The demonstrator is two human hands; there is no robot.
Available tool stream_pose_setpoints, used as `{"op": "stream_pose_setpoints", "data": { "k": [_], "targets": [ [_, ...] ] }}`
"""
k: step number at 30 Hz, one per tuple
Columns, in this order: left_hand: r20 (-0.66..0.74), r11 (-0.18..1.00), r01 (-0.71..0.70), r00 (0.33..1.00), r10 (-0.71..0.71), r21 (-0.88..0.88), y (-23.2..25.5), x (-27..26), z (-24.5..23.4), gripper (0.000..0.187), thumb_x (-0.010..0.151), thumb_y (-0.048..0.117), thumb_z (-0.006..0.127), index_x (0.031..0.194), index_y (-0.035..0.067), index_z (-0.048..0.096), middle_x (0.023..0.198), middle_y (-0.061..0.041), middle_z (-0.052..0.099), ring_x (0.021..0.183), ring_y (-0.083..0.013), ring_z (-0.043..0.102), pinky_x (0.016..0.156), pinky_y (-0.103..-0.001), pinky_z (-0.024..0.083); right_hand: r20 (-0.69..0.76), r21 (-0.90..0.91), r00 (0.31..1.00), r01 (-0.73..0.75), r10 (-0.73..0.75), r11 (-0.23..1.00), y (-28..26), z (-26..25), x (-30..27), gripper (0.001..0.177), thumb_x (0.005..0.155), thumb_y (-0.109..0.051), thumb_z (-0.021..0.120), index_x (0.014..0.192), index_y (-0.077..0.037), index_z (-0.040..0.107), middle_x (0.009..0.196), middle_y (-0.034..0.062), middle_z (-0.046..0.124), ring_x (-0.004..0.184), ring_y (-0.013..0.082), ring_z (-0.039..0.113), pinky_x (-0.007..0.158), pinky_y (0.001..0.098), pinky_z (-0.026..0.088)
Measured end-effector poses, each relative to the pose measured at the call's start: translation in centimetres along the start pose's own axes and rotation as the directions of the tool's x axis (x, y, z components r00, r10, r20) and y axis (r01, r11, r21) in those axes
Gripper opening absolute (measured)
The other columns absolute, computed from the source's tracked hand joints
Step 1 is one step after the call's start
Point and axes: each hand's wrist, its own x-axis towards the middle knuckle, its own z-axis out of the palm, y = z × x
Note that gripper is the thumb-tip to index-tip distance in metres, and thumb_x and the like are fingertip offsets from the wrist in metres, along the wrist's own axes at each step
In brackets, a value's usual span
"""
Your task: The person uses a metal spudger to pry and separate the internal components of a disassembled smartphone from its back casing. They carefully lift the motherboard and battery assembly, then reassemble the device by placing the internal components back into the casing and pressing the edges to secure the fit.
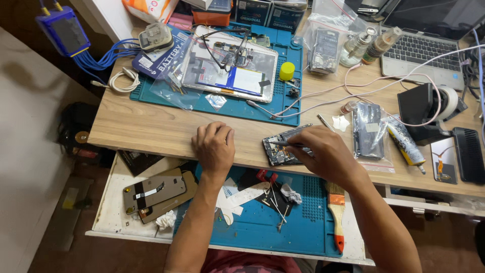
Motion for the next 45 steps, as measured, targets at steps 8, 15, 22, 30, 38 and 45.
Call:
{"op": "stream_pose_setpoints", "data": {
  "k": [8,15,22,30,38,45],
  "targets": [
    [-0.021,0.998,-0.056,0.998,0.056,0.011,0.1,0.1,0.5,0.01,0.086,0.021,0.053,0.081,0.015,0.059,0.084,0.002,0.051,0.085,-0.0209,0.052,0.066,-0.036,0.041,-0.074,0.091,0.995,-0.064,0.071,0.994,0.2,0.5,-2.1,0.011,0.074,-0.008,0.069,0.084,-0.011,0.067,0.064,0.0065,0.064,0.068,0.0254,0.065,0.071,0.0384,0.052],
    [0.102,0.659,0.152,0.988,-0.114,-0.736,2.2,-1.0,-2.4,0.012,0.091,0.013,0.05,0.082,0.006,0.048,0.078,-0.011,0.059,0.069,-0.0203,0.058,0.059,-0.029,0.045,-0.309,0.344,0.907,-0.173,0.285,0.923,0.1,2.0,-5.9,0.013,0.073,-0.009,0.072,0.085,-0.011,0.07,0.072,0.003,0.069,0.081,0.0207,0.067,0.07,0.0291,0.052],
    [0.348,0.374,0.359,0.932,-0.098,-0.856,3.6,-2.4,-3.3,0.018,0.082,0.005,0.063,0.084,0.004,0.045,0.07,-0.008,0.06,0.063,-0.0084,0.052,0.055,-0.022,0.043,-0.378,0.448,0.833,-0.217,0.404,0.867,0.4,3.7,-9.1,0.015,0.069,-0.012,0.075,0.084,-0.008,0.071,0.074,0.005,0.07,0.081,0.019,0.069,0.071,0.0277,0.053],
    [0.616,-0.121,0.614,0.787,0.025,-0.78,4.2,-4.1,-1.6,0.039,0.076,-0.002,0.068,0.108,0.003,0.045,0.074,-0.01,0.066,0.061,-0.0043,0.052,0.05,-0.012,0.037,-0.425,0.511,0.823,-0.125,0.377,0.85,-1.0,4.6,-9.3,0.013,0.07,-0.007,0.073,0.081,-0.002,0.07,0.07,0.0097,0.069,0.078,0.025,0.069,0.069,0.0325,0.053],
    [0.641,-0.16,0.636,0.767,0.025,-0.755,4.1,-4.4,-1.2,0.042,0.075,0.001,0.07,0.108,0.002,0.046,0.071,-0.013,0.067,0.06,-0.0075,0.055,0.047,-0.013,0.036,-0.445,0.492,0.842,-0.054,0.305,0.869,-1.7,5.0,-8.4,0.012,0.07,-0.005,0.073,0.081,-0.001,0.07,0.072,0.0106,0.07,0.076,0.0287,0.069,0.07,0.0362,0.054],
    [0.648,-0.202,0.646,0.759,0.061,-0.736,3.4,-4.7,-0.9,0.046,0.074,0.001,0.071,0.111,0.002,0.044,0.07,-0.014,0.067,0.058,-0.0086,0.055,0.047,-0.014,0.037,-0.462,0.51,0.836,-0.022,0.296,0.86,-1.9,5.1,-8.4,0.012,0.071,-0.003,0.072,0.082,0.0,0.069,0.071,0.0108,0.07,0.073,0.0281,0.069,0.07,0.0388,0.054]
  ]
}}
